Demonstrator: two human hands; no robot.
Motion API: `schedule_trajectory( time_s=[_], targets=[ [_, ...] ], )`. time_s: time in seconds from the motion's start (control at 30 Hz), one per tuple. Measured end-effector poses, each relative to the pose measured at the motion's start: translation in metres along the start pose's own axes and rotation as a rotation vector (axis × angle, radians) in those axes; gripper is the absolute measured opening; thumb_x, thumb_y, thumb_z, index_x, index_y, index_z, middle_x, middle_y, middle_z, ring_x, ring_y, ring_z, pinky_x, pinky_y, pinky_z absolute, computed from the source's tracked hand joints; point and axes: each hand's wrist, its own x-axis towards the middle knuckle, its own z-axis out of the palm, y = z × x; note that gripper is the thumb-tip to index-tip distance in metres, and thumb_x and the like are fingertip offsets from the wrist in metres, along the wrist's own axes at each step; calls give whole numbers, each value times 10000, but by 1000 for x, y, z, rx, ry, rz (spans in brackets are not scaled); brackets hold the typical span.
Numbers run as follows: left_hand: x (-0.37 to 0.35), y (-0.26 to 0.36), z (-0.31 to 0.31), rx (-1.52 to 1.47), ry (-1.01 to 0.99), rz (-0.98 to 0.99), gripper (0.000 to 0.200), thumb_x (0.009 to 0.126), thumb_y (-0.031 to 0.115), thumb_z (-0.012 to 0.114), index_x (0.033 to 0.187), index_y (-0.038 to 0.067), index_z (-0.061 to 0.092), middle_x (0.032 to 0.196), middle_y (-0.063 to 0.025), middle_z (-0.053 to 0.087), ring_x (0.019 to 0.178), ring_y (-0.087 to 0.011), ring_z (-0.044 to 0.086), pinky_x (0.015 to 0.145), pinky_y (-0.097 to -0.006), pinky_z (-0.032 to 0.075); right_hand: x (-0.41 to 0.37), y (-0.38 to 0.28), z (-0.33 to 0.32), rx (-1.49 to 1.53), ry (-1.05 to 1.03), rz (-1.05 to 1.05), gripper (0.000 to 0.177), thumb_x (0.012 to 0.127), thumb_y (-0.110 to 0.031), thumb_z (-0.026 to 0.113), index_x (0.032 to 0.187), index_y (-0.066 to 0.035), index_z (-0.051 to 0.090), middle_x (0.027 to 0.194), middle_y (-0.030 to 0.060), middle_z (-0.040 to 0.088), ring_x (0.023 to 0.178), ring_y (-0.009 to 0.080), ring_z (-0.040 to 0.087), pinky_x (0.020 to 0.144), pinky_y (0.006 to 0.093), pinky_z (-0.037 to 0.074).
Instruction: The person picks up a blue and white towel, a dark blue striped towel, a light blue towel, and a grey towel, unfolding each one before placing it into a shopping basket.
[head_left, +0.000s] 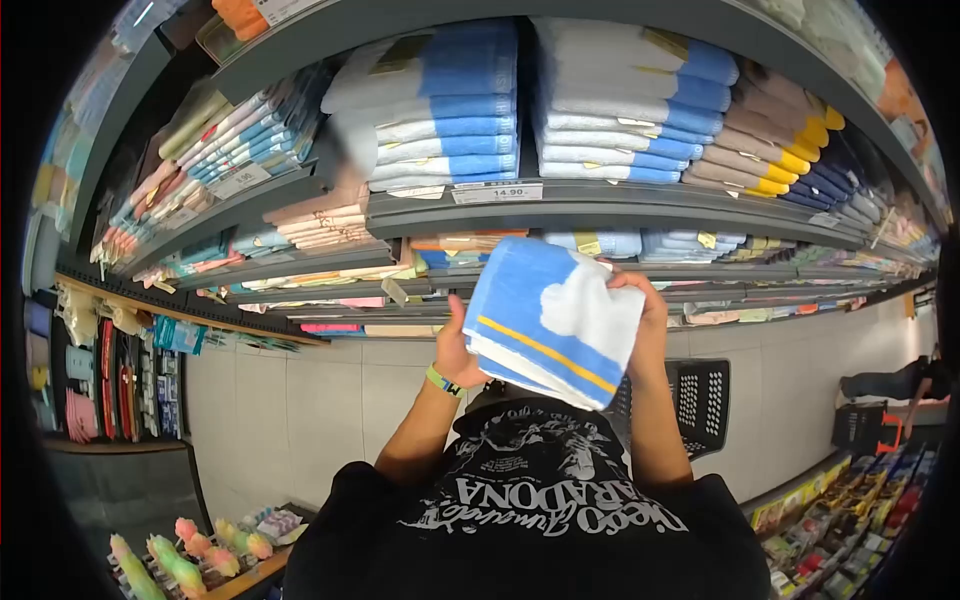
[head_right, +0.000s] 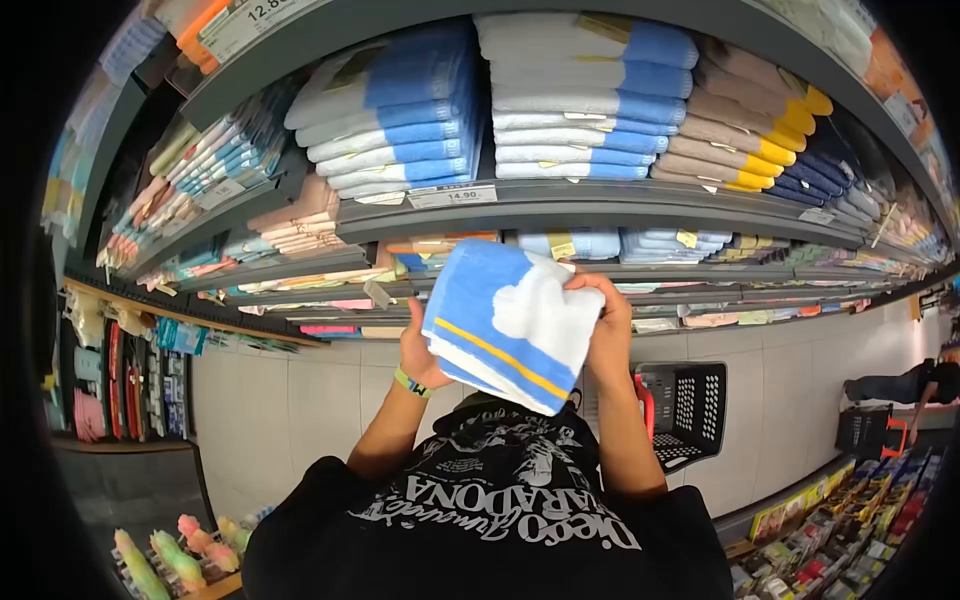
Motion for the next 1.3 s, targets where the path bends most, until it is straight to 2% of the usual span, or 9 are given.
schedule_trajectory(
  time_s=[0.1,0.17,0.3,0.33,0.47,0.63,0.8,1.0,1.3],
  targets=[
    [-3,-4,-1,-241,-46,125,1089,787,796,470,1517,37,190,1555,-176,255,1404,-392,278,1134,-589,223,0,11,-2,-125,-69,-167,245,802,118,593,994,-35,597,1328,174,557,1120,213,575,907,306,493],
    [-3,-4,-7,-517,-436,182,1063,804,777,458,1512,27,201,1547,-178,274,1406,-377,286,1138,-551,246,-1,18,0,-216,-43,-281,275,788,141,566,992,-41,591,1365,173,525,1133,213,568,912,308,485],
    [-8,-12,0,-264,-261,296,979,825,622,617,1504,36,227,1542,-166,288,1409,-373,279,1136,-580,230,-7,23,6,-276,-34,-364,307,778,157,553,1000,-53,586,1417,176,473,1180,227,544,932,304,467],
    [-7,-13,3,-427,-293,297,818,883,415,664,1482,27,266,1505,-168,352,1379,-356,343,1132,-553,269,-9,19,6,-346,-72,-329,334,766,174,538,1008,-53,584,1448,175,434,1218,239,520,952,310,456],
    [-11,-1,20,-311,-1,236,560,926,97,579,1423,-1,340,1396,-167,481,1283,-310,483,1086,-474,383,-20,-5,-4,-356,-252,-139,477,706,232,440,1064,-46,589,1515,162,335,1318,283,450,1054,353,404],
    [-20,14,31,14,20,158,504,924,71,588,1387,-6,405,1336,-129,537,1227,-250,530,1041,-412,428,-20,-37,-4,-612,-211,-164,519,723,207,425,1155,-26,594,1442,146,448,1289,278,489,1094,366,379],
    [-15,17,45,400,-59,90,454,962,129,589,1369,-8,439,1272,-66,566,1153,-127,538,993,-292,431,-23,-53,42,-738,-177,-355,318,804,15,668,1118,-18,629,1133,133,649,1136,253,597,939,324,459],
    [-15,19,56,535,-59,128,408,983,180,569,1327,-18,473,1196,-50,596,1070,-98,557,927,-261,461,-17,-51,36,-669,-244,-376,141,776,9,699,908,5,651,994,109,651,982,232,625,892,327,461],
    [-13,13,59,669,25,231,332,1003,189,533,1264,-15,515,1123,-51,623,991,-90,577,867,-253,481,-19,-50,38,-719,-302,-488,135,751,29,715,878,-7,690,960,104,675,931,253,638,841,326,483]
  ],
)
